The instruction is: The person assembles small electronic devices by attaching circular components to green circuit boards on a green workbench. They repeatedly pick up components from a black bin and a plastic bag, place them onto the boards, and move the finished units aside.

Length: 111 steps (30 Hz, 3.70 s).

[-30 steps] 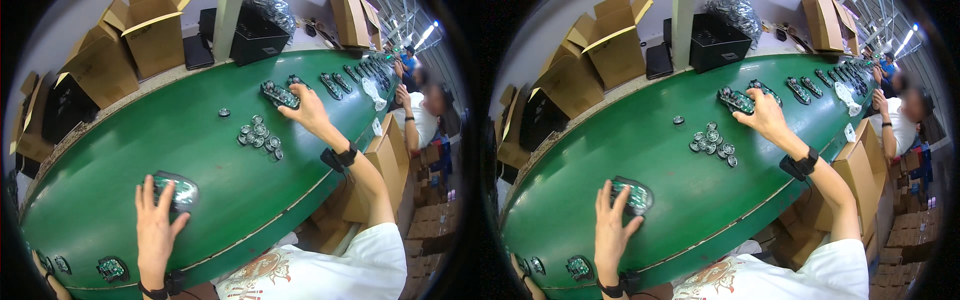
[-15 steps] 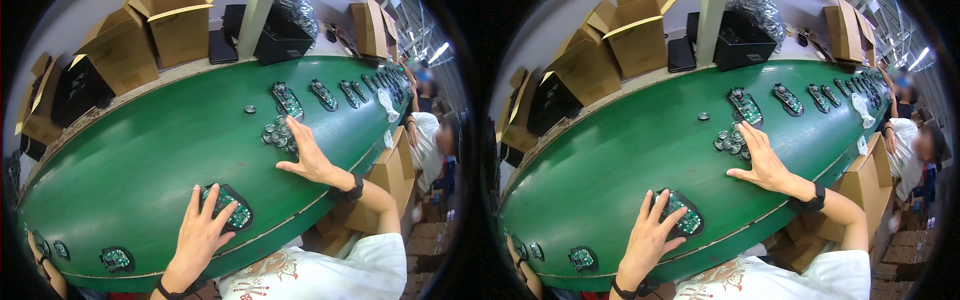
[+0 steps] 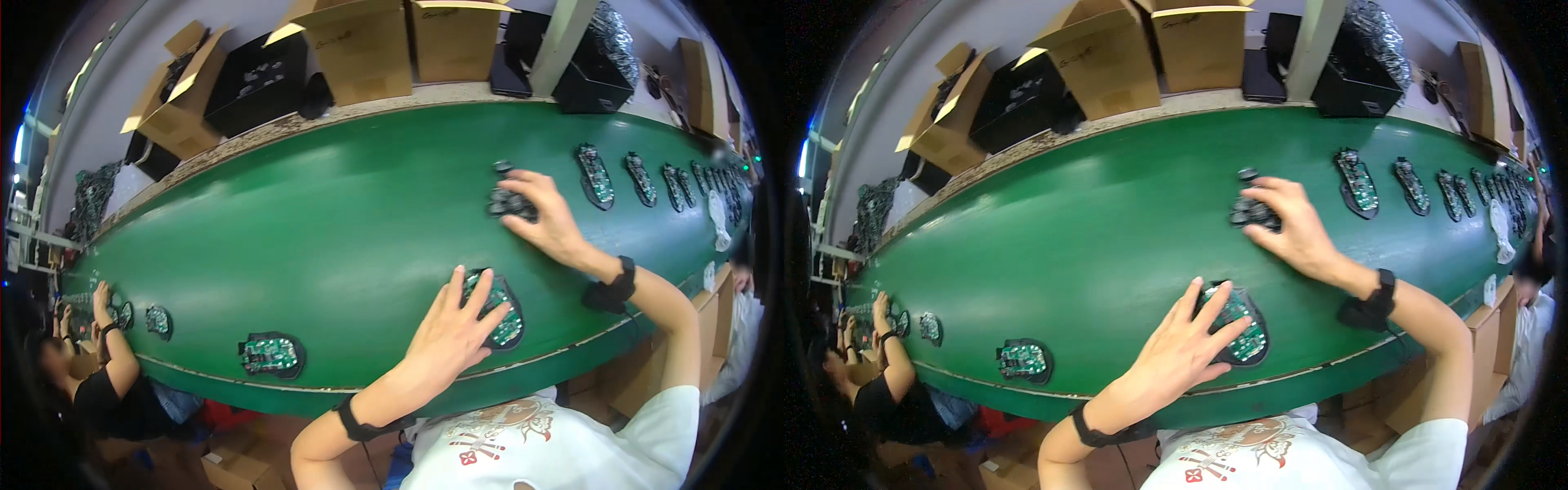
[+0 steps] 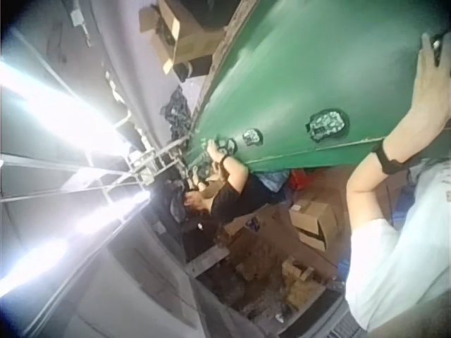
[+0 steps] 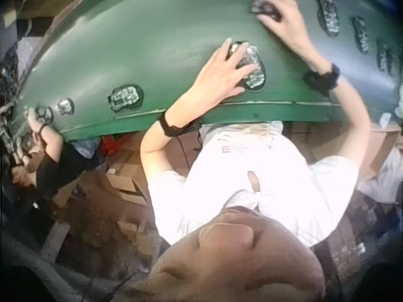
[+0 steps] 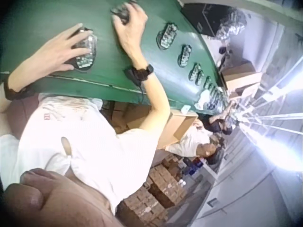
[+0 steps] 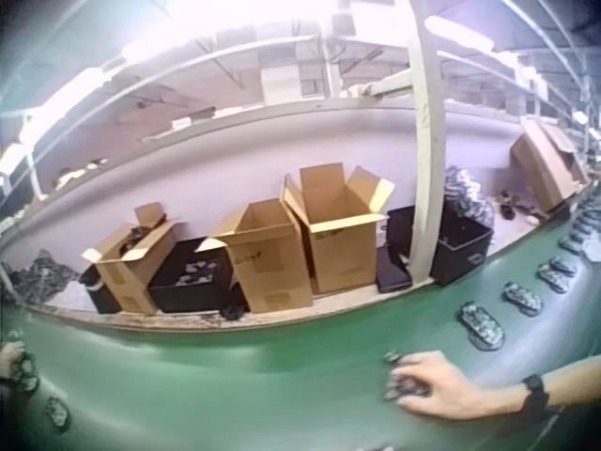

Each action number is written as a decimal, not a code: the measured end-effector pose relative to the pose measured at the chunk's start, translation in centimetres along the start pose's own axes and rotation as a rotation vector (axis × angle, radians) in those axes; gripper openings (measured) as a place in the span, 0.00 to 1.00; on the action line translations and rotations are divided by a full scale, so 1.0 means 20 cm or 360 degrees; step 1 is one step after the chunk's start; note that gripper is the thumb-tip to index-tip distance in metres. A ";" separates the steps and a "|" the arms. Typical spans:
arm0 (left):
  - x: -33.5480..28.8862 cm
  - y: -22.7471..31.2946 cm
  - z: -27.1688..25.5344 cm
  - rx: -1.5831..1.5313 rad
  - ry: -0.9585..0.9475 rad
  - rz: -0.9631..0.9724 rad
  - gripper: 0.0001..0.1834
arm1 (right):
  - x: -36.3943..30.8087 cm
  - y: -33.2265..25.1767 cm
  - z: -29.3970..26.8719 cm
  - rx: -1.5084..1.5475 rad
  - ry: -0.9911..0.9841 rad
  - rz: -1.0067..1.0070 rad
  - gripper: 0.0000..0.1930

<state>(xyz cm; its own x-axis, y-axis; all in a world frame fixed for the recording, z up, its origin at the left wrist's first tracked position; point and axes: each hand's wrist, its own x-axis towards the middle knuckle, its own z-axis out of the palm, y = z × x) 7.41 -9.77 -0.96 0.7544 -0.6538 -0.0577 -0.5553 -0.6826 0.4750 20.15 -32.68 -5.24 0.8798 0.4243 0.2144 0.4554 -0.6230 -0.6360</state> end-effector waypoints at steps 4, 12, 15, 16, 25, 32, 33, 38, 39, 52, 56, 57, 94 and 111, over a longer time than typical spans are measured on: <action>0.01 0.03 -0.03 -0.0005 -0.0097 0.0036 0.34 | 0.02 -0.08 0.06 0.0126 -0.0084 -0.0067 0.24; -0.01 0.04 -0.06 -0.0019 -0.0142 -0.0003 0.36 | 0.06 -0.14 0.04 0.0313 -0.0311 -0.0137 0.33; -0.03 0.06 -0.10 -0.0027 -0.0133 -0.0073 0.38 | 0.03 -0.13 -0.03 0.0253 -0.0240 -0.0128 0.35; -0.04 0.06 -0.11 -0.0036 -0.0130 -0.0109 0.38 | 0.01 -0.13 -0.06 0.0205 -0.0242 -0.0087 0.36; -0.06 0.06 -0.02 0.0154 -0.0111 -0.0104 0.39 | 0.01 -0.14 -0.13 -0.0264 -0.0171 -0.0083 0.18; -0.06 0.07 -0.02 0.0153 -0.0106 -0.0127 0.39 | 0.13 -0.16 -0.10 -0.0416 -0.0279 -0.0195 0.15; -0.06 0.07 -0.01 0.0148 -0.0096 -0.0142 0.39 | 0.14 -0.16 -0.10 -0.0447 -0.0288 -0.0215 0.14; -0.05 0.08 0.00 0.0161 -0.0074 -0.0174 0.39 | 0.10 -0.19 -0.15 -0.0177 -0.0119 -0.0200 0.13; -0.05 0.08 0.01 0.0163 -0.0065 -0.0193 0.39 | 0.07 -0.25 -0.17 -0.0046 -0.0170 -0.0132 0.13; -0.02 0.09 0.03 0.0115 0.0037 -0.0228 0.36 | -0.27 -0.41 -0.01 -0.0138 -0.0155 -0.0201 0.15; -0.02 0.08 0.03 0.0082 0.0024 -0.0207 0.36 | -0.29 -0.44 -0.05 -0.0296 -0.0253 -0.0327 0.22; -0.02 0.08 0.03 0.0062 0.0027 -0.0202 0.36 | -0.30 -0.45 -0.06 -0.0327 -0.0306 -0.0334 0.25; -0.05 0.06 -0.03 0.0439 -0.0085 -0.0242 0.37 | -0.51 -0.39 -0.15 -0.0081 -0.0108 0.0149 0.10; 0.00 0.01 -0.05 0.0137 -0.0151 -0.0298 0.35 | -0.48 -0.34 -0.03 -0.0080 -0.0070 0.0006 0.13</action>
<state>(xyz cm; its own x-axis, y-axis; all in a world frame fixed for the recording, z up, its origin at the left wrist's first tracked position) 7.74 -9.56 0.01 0.8131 -0.5381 -0.2222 -0.4396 -0.8176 0.3718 8.66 -33.01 -2.53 0.8753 0.4493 0.1786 0.4591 -0.6567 -0.5983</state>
